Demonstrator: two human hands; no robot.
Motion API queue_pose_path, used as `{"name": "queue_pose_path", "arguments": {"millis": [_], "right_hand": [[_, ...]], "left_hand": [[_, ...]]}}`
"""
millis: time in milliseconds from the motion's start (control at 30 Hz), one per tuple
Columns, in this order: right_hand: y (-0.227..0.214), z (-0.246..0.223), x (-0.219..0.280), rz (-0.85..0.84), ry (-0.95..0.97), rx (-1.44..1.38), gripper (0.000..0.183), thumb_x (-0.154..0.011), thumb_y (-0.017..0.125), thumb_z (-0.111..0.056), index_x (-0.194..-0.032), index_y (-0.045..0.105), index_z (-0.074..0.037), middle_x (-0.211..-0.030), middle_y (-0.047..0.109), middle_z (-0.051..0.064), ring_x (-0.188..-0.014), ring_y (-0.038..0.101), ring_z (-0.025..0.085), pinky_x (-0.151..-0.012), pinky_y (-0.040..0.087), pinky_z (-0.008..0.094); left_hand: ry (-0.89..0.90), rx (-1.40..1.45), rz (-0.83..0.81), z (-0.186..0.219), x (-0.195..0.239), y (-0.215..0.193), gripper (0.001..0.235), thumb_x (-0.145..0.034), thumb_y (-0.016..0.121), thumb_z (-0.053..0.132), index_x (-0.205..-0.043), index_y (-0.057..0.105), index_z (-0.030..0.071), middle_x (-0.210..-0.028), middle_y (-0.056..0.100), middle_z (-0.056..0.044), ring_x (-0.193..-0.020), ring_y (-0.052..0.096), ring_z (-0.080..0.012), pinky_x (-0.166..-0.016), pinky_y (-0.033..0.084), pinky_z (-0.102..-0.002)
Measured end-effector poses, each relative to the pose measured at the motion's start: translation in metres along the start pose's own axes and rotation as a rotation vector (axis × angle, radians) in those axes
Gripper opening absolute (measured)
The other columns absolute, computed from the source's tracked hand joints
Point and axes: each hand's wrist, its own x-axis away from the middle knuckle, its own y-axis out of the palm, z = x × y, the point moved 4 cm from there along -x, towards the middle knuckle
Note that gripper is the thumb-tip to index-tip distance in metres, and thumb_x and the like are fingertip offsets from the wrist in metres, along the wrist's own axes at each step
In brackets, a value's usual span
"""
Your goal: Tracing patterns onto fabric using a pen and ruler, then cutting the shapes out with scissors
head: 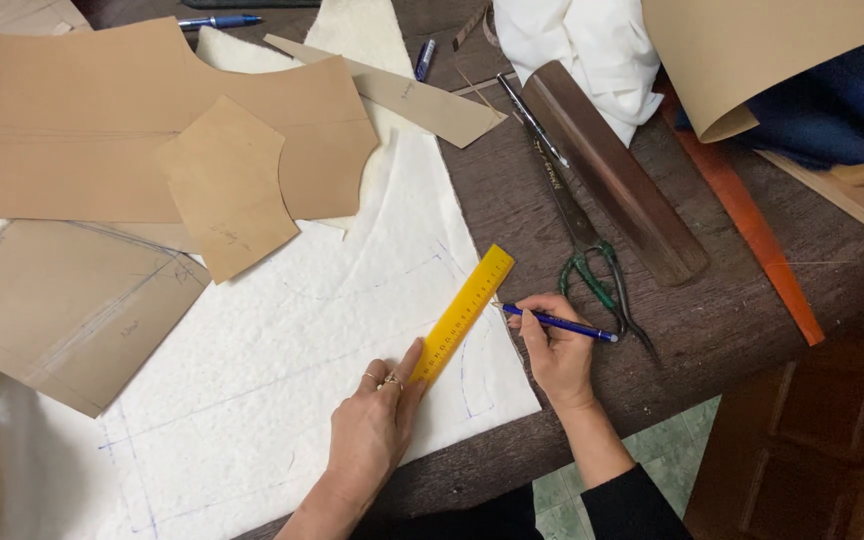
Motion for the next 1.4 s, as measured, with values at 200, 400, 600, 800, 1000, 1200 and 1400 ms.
{"name": "queue_pose_path", "arguments": {"millis": [200, 400, 600, 800, 1000, 1200, 1400], "right_hand": [[-0.001, 0.006, -0.001, -0.024, 0.013, 0.007, 0.016, -0.094, 0.053, -0.016, -0.098, 0.06, -0.002, -0.092, 0.061, 0.009, -0.075, 0.065, 0.016, -0.068, 0.054, 0.025], [-0.001, 0.009, 0.002, -0.023, 0.032, -0.022, 0.015, -0.095, 0.053, -0.016, -0.099, 0.059, -0.002, -0.091, 0.061, 0.009, -0.075, 0.066, 0.015, -0.065, 0.054, 0.024], [-0.002, 0.005, 0.001, -0.033, 0.02, -0.008, 0.017, -0.095, 0.052, -0.018, -0.1, 0.059, -0.002, -0.088, 0.062, 0.009, -0.075, 0.066, 0.015, -0.064, 0.054, 0.024], [-0.001, -0.004, -0.003, -0.067, -0.035, 0.081, 0.02, -0.096, 0.052, -0.022, -0.098, 0.059, -0.003, -0.088, 0.062, 0.008, -0.073, 0.068, 0.016, -0.064, 0.054, 0.025], [0.001, -0.013, -0.007, -0.105, -0.11, 0.162, 0.022, -0.096, 0.049, -0.024, -0.094, 0.058, -0.004, -0.083, 0.063, 0.009, -0.071, 0.068, 0.018, -0.064, 0.051, 0.027], [0.003, -0.017, -0.007, -0.119, -0.128, 0.199, 0.024, -0.096, 0.049, -0.027, -0.092, 0.058, -0.005, -0.077, 0.064, 0.009, -0.07, 0.065, 0.018, -0.063, 0.049, 0.028], [0.004, -0.012, -0.006, -0.138, -0.11, 0.178, 0.023, -0.095, 0.05, -0.026, -0.093, 0.058, -0.004, -0.084, 0.062, 0.009, -0.072, 0.069, 0.02, -0.061, 0.051, 0.026]], "left_hand": [[-0.013, -0.045, -0.017, -0.003, -0.001, 0.004, 0.049, -0.094, 0.048, 0.038, -0.142, 0.042, 0.029, -0.093, 0.051, 0.0, -0.044, 0.054, -0.0265, -0.033, 0.05, -0.049], [-0.006, -0.092, -0.043, -0.008, -0.001, 0.001, 0.05, -0.094, 0.048, 0.041, -0.143, 0.038, 0.035, -0.099, 0.052, 0.002, -0.05, 0.058, -0.0258, -0.036, 0.052, -0.05], [0.019, -0.15, -0.005, -0.013, -0.003, 0.001, 0.051, -0.093, 0.05, 0.041, -0.143, 0.04, 0.037, -0.096, 0.051, 0.003, -0.05, 0.056, -0.0245, -0.034, 0.05, -0.048], [-0.026, -0.131, -0.078, -0.011, -0.006, 0.0, 0.052, -0.093, 0.049, 0.042, -0.144, 0.037, 0.039, -0.099, 0.05, 0.004, -0.051, 0.057, -0.025, -0.037, 0.052, -0.049], [-0.046, -0.145, -0.116, -0.01, -0.009, 0.001, 0.053, -0.094, 0.048, 0.044, -0.145, 0.035, 0.04, -0.097, 0.049, 0.003, -0.05, 0.056, -0.0248, -0.037, 0.052, -0.048], [-0.049, -0.153, -0.114, -0.012, -0.008, 0.004, 0.053, -0.093, 0.049, 0.045, -0.144, 0.036, 0.041, -0.098, 0.05, 0.003, -0.049, 0.057, -0.0259, -0.037, 0.052, -0.049], [-0.125, -0.194, -0.235, -0.012, -0.01, 0.006, 0.055, -0.093, 0.044, 0.05, -0.146, 0.03, 0.045, -0.102, 0.048, 0.003, -0.054, 0.061, -0.0295, -0.044, 0.054, -0.051]]}}
